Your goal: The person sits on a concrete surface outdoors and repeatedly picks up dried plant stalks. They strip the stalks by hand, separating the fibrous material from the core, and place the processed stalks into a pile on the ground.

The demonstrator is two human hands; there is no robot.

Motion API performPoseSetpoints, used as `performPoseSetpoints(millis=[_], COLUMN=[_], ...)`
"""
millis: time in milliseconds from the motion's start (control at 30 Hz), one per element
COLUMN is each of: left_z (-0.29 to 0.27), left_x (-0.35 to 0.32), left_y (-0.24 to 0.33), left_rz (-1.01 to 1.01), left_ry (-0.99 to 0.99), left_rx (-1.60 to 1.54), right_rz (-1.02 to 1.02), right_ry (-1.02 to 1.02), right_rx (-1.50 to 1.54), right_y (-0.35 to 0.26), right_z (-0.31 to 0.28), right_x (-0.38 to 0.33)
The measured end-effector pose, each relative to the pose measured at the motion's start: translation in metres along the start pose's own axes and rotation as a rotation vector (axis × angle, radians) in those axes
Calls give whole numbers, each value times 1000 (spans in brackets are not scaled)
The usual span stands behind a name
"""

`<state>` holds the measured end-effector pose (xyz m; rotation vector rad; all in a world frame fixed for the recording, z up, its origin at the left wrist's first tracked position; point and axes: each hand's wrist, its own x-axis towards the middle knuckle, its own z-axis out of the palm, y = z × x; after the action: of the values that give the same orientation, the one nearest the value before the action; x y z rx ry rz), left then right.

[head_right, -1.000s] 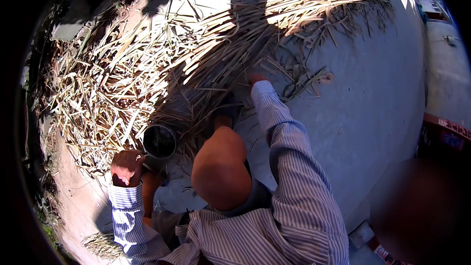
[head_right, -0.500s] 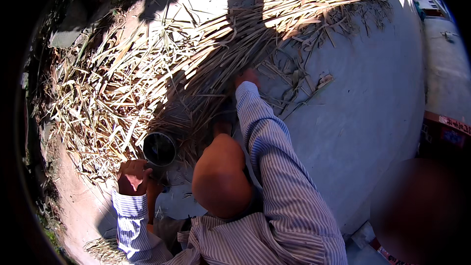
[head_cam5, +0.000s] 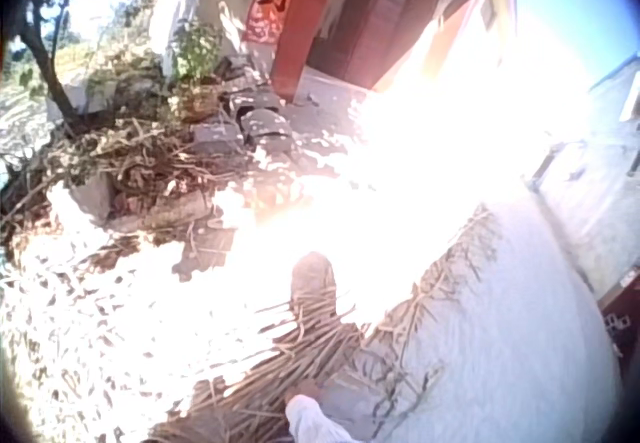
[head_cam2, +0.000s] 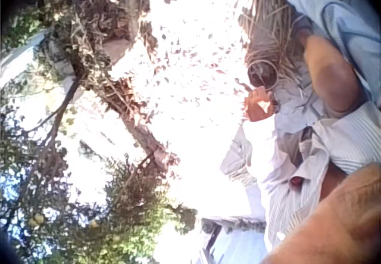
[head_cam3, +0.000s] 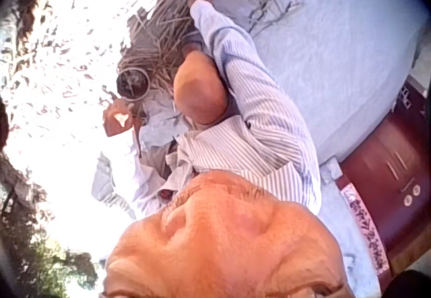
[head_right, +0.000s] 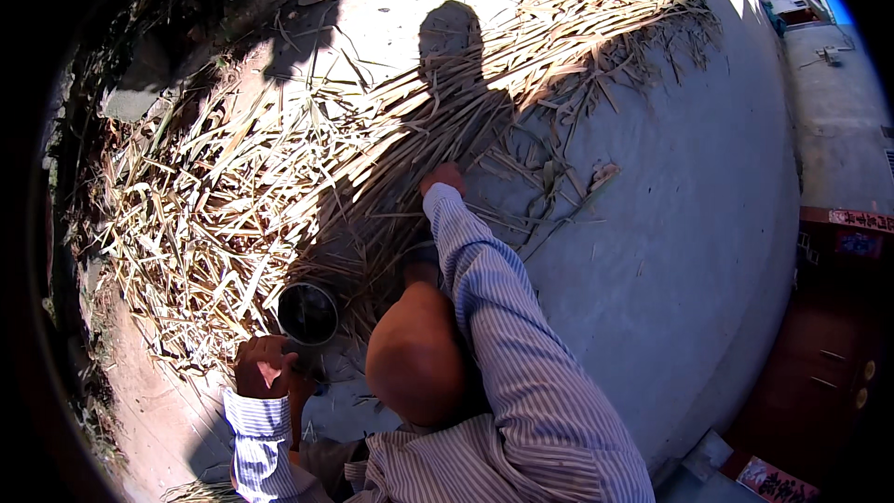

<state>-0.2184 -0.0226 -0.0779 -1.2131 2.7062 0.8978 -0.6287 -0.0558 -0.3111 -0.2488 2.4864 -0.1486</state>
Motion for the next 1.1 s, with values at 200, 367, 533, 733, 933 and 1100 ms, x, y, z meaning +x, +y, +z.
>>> performPoseSetpoints(millis=[200,367,533,733,933,1100], left_z=[3,6,5,17,-68,-76], left_x=[-2,2,0,-16,-21,-14], left_y=[-2,-4,-3,-29,54,85], left_rz=[8,61,-57,-23,-24,-4], left_ry=[28,66,-9,145,669,659], left_rx=[-5,3,64,179,367,640], right_rz=[-57,-49,-171,-380,-412,-446], right_ry=[-191,-487,-526,-499,-656,-922], right_rx=[161,567,900,1074,1205,1100], right_y=[19,31,33,-15,-18,-41], right_z=[17,1,-64,-91,-97,-68], right_x=[36,60,50,28,-25,-155])
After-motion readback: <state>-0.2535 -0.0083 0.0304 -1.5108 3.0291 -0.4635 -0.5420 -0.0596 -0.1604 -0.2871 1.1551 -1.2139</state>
